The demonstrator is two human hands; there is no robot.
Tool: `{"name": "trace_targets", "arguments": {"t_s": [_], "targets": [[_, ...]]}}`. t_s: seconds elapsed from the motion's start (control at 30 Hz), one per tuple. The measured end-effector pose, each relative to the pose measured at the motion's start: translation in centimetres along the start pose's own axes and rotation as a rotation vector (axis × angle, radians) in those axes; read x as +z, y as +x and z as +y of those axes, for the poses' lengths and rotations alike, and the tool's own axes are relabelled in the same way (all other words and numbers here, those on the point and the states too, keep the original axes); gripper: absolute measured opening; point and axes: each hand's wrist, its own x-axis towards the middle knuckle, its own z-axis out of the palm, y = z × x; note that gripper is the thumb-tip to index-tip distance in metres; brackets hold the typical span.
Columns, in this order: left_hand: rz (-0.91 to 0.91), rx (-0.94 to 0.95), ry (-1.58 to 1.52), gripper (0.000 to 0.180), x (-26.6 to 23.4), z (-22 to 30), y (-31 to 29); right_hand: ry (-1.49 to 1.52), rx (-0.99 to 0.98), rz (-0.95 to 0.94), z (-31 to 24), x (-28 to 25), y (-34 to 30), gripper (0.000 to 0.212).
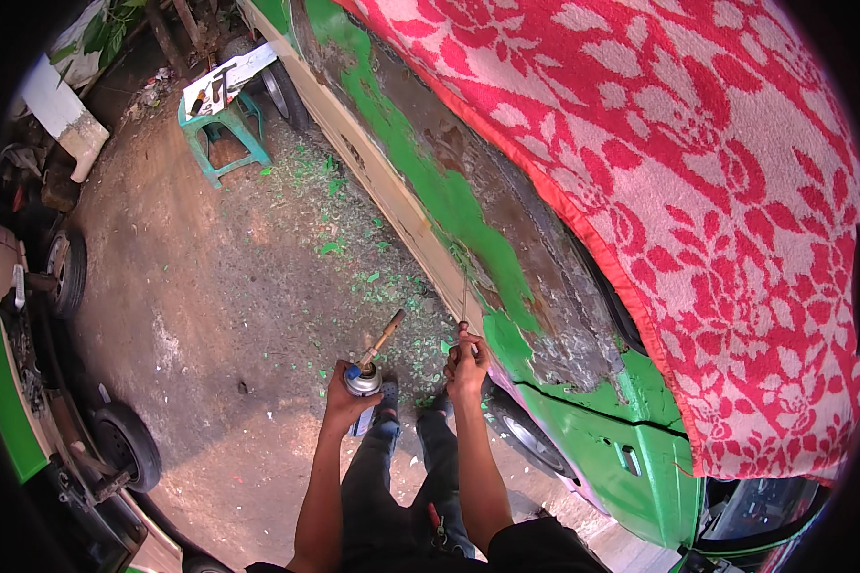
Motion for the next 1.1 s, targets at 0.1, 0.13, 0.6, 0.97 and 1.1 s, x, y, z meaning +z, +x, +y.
{"name": "trace_targets", "arguments": {"t_s": [0.1,0.13,0.6,0.97,1.1], "targets": [[-0.017,0.001,0.005,0.059,-0.3,-0.7,0.3,0.009,0.063,0.008,0.5,0.8,1.2,0.016],[-0.026,0.016,0.024,0.06,-0.6,-0.9,0.4,0.01,0.091,0.019,0.5,1.3,0.9,0.016],[0.019,-0.01,0.035,0.058,-0.4,-1.0,0.3,-0.052,0.011,0.047,-0.8,0.0,-1.9,0.017],[-0.001,0.002,0.037,0.06,0.0,-1.0,0.4,-0.045,-0.077,0.077,-0.3,0.4,-1.5,0.019],[-0.033,-0.002,-0.002,0.06,0.1,-1.1,0.9,-0.052,0.028,0.063,0.5,0.7,0.3,0.015]]}}
